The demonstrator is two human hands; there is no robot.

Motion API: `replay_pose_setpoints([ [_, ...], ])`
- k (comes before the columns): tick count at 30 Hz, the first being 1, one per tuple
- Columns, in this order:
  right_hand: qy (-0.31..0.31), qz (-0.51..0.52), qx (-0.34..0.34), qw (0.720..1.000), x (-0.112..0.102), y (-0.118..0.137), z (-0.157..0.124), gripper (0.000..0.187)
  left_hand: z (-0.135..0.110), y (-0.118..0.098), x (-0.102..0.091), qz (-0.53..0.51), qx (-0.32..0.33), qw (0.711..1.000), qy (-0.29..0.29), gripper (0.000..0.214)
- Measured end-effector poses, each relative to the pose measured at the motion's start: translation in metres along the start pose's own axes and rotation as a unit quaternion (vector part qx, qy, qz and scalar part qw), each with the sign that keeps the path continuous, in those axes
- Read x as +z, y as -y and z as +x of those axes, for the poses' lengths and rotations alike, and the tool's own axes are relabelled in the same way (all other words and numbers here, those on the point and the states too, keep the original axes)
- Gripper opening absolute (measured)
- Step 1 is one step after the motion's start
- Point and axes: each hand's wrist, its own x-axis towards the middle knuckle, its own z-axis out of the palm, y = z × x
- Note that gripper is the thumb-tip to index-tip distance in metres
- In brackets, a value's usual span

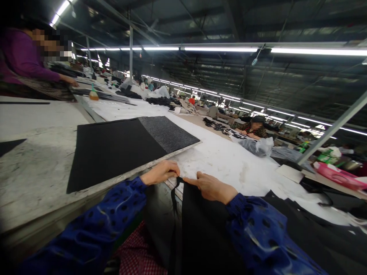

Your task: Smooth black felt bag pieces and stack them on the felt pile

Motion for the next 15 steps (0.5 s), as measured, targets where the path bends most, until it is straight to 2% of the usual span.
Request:
replay_pose_setpoints([
  [3,0.005,-0.013,-0.007,1.0,-0.006,0.0,0.003,0.076,-0.001,0.002,0.0,-0.018,-0.002,1.0,0.006,0.015],
  [7,0.028,-0.052,0.043,0.997,-0.004,0.01,0.009,0.076,-0.003,0.005,-0.002,-0.09,-0.033,0.995,-0.017,0.013],
  [11,-0.022,-0.073,0.068,0.995,-0.003,0.027,0.019,0.068,-0.003,0.007,-0.003,-0.085,-0.054,0.994,-0.045,0.016],
  [13,-0.029,-0.037,0.047,0.998,-0.007,0.024,0.016,0.066,-0.003,0.006,-0.002,-0.065,-0.054,0.995,-0.044,0.017],
  [15,-0.045,0.038,0.034,0.998,-0.014,0.006,0.001,0.064,-0.003,0.004,-0.002,-0.053,-0.055,0.996,-0.043,0.018],
])
